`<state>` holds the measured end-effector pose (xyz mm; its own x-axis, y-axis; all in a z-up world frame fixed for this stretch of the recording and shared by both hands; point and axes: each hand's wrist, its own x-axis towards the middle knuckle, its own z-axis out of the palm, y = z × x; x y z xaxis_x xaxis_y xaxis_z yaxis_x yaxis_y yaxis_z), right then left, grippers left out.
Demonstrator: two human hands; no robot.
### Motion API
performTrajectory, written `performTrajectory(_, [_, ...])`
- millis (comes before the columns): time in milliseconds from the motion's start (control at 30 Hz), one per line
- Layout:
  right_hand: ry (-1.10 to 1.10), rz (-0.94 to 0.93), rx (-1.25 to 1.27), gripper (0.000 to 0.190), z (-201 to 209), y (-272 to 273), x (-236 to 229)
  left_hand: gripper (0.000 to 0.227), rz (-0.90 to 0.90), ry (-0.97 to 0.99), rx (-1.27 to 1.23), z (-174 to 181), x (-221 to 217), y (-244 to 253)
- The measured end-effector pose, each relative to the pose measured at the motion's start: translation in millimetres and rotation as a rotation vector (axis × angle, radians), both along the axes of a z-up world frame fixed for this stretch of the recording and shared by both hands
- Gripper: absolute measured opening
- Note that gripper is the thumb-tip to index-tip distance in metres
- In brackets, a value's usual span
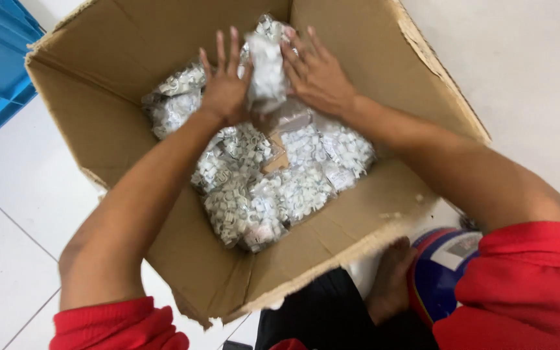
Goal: The person is sorting and cleaning small plastic bags containing white components, moving them from a blue crate to a cardboard box after wiping them on a bucket lid.
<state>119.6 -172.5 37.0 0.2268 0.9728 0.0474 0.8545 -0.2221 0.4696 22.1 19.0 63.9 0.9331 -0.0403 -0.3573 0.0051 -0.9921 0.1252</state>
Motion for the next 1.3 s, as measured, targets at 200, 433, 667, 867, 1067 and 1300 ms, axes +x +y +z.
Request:
performTrajectory(200, [-0.236,0.025,0.301,0.06,100.9,-34.0,-37.6,0.12,-0.094,-0.443,0.042,59.2,-20.3,-4.2])
performTrajectory(433, [-0.175,-0.045,0.405,0.058,199.3,-101.7,-116.5,0.1,-0.27,-0.729,0.078,163.4,-79.3,-70.3])
performTrajectory(667, [-0.092,-0.194,0.429,0.071,262.4,-184.0,-199.3,0.056,-0.491,-0.936,0.012,225.3,-115.0,-154.2])
performTrajectory(867, [-0.138,-0.343,0.441,0.069,300.1,-271.6,-280.7,0.08,-0.661,-1.077,-0.018,255.3,-157.8,-244.9])
performTrajectory(1067, [0.078,-0.57,0.542,0.084,287.4,-364.2,-368.5,0.082,-0.859,-0.893,-0.177,245.1,-205.1,-360.8])
performTrajectory(1300, [0.358,-0.884,0.683,0.078,249.0,-428.4,-422.2,0.108,-0.948,-0.653,-0.246,183.7,-230.3,-442.2])
